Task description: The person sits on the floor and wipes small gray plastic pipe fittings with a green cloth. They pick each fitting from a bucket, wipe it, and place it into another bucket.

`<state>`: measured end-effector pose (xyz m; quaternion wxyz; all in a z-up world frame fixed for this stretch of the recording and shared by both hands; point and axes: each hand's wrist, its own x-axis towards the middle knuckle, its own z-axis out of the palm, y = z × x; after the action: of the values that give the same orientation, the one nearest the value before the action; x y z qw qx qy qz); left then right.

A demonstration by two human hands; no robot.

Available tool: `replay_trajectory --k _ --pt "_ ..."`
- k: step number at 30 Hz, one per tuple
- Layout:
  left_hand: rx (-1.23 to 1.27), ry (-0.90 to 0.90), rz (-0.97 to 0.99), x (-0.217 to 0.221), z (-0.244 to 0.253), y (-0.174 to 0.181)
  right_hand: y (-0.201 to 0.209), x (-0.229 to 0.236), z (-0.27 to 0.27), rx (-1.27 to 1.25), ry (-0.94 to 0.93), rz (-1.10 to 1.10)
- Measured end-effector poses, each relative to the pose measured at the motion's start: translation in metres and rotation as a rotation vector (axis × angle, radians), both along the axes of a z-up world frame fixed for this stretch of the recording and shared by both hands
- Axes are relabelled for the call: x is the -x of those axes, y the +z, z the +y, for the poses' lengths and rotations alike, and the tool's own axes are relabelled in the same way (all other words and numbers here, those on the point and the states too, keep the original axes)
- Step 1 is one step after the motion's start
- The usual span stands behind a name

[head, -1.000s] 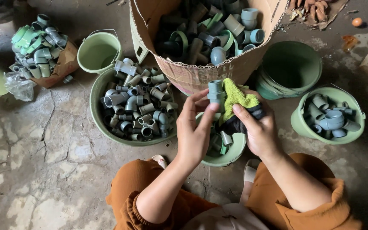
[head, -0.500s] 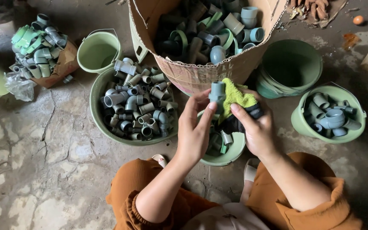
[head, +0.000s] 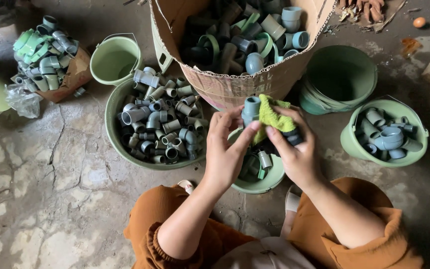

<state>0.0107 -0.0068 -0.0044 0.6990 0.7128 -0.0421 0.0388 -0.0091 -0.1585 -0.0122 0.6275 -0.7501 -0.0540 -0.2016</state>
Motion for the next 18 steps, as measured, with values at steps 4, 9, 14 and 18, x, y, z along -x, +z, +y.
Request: replay_trajectory --k 4,9,14,18 --pt "0.117 -0.02 0.088 -0.01 -0.004 -0.014 0.001 0.003 0.002 -0.012 0.013 0.044" --pt "0.517 -0.093 0.121 -0.011 -0.003 -0.011 -0.011 0.005 0.005 -0.252 0.004 0.14" --pt "0.276 -0.063 0.154 -0.008 -0.006 -0.004 -0.015 0.0 -0.006 0.146 0.037 -0.059" --pt "0.593 -0.029 0.351 -0.02 -0.006 -0.039 -0.021 -0.006 -0.01 0.171 0.085 0.002"
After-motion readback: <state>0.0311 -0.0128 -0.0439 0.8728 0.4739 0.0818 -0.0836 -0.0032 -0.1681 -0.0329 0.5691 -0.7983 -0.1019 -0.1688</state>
